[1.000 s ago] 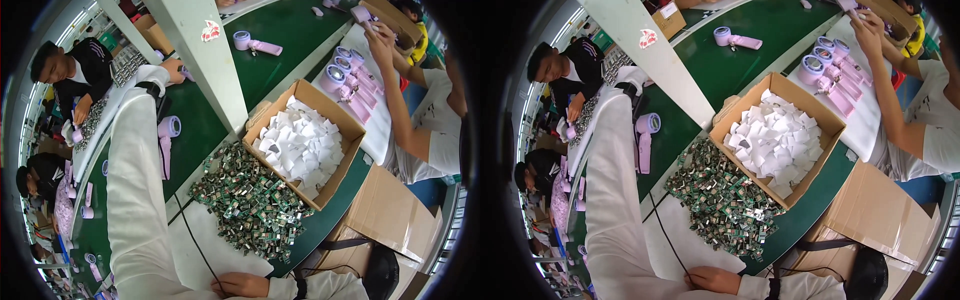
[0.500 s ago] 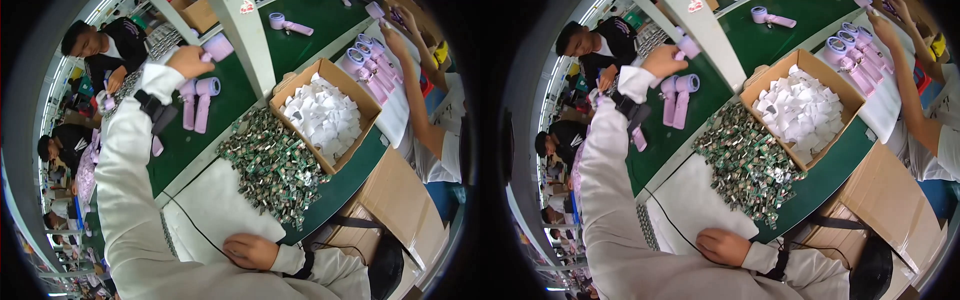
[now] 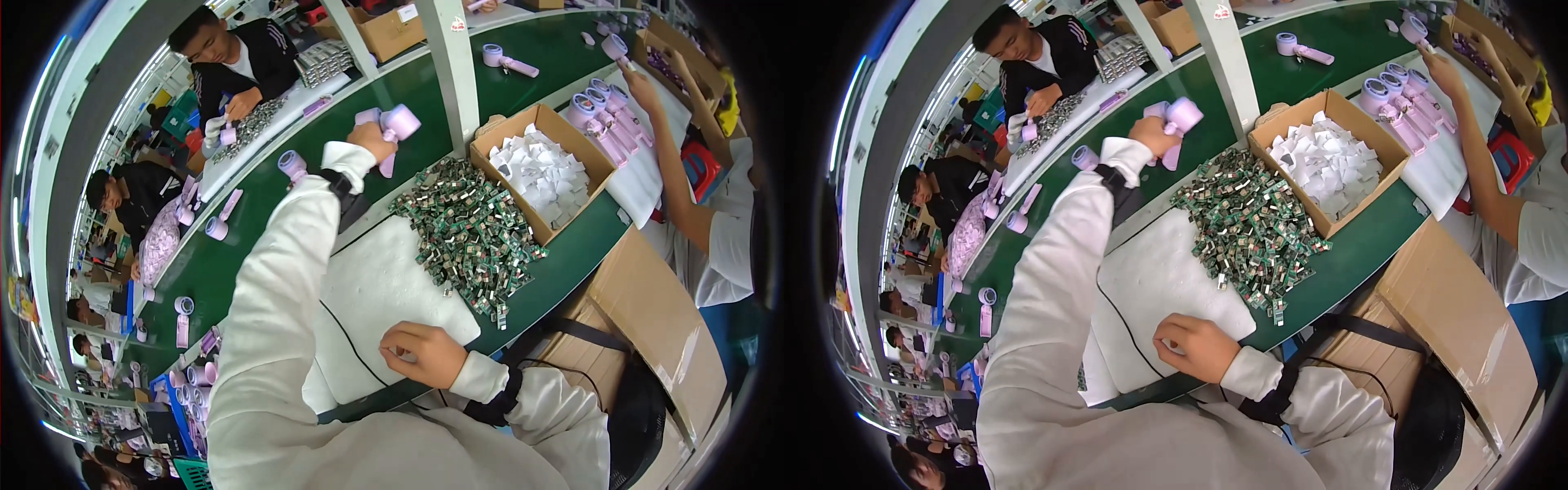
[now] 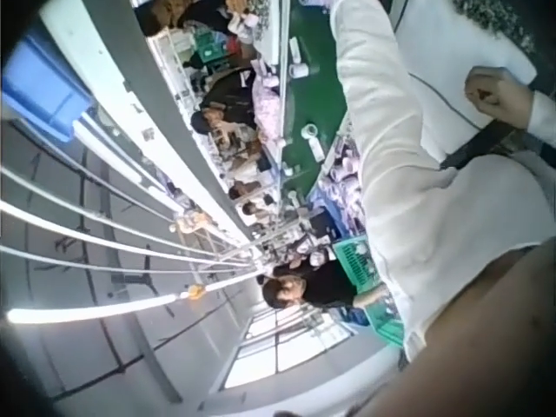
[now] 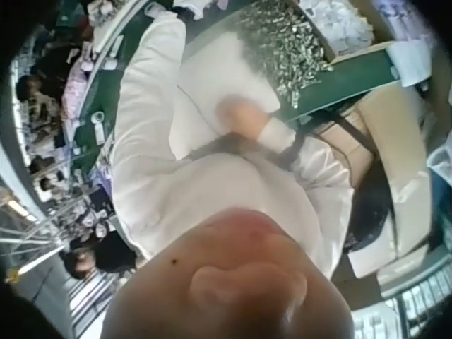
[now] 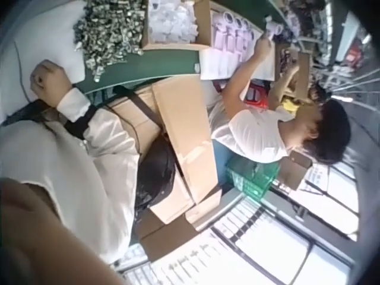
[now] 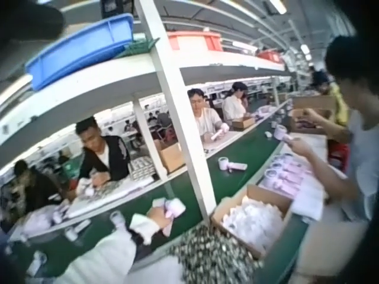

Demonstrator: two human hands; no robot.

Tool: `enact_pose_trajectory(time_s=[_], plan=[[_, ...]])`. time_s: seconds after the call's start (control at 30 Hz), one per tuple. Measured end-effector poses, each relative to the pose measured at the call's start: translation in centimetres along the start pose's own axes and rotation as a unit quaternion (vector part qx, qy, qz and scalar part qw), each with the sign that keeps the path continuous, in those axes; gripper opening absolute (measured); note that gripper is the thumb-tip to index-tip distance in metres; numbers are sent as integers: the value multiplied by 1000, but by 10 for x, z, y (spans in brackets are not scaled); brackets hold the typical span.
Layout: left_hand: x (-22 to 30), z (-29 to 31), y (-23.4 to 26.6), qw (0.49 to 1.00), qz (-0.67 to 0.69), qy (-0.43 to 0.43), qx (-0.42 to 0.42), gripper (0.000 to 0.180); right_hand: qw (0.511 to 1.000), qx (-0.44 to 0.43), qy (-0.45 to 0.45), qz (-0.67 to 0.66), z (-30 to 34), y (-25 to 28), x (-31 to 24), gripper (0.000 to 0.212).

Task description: The person picks up a pink fan housing and a circuit board, then connects a wire from the housing to the board. They place the board into the housing and set the assembled fan onto the green table.

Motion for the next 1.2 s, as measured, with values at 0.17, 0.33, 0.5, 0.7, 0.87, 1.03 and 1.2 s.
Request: enact_pose_trajectory(time_s=[0.17,0.33,0.5,0.7,0.87,1.03,1.2], plan=[[5,12,17,981,-93,-76,155,40,999,-4,23,24,-2,-1,-3,9],[-17,125,54,990,134,-31,-35,39,996,5,-22,92,-7,8,0,29],[-76,268,30,916,389,3,-98,43,987,-64,-112,98,-13,18,24,51],[-76,363,-29,869,476,55,-126,46,970,-106,-111,190,-11,3,3,49],[-69,391,-41,900,405,68,-147,45,970,-31,-91,223,-13,12,-1,41],[-72,412,-9,977,199,-48,60,40,915,-11,95,392,-7,2,-49,27],[-81,430,3,975,134,-70,161,34,935,-38,117,333,-12,-29,-59,18]])
Point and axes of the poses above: each hand's wrist, its own z-axis away from the middle knuckle, its own y-axis out of the back of the hand, x = y × z, the point moved 10 cm from there along -z, towards the middle knuckle, and after that the axes turned 1 degree about -x, right-handed, at the moved point
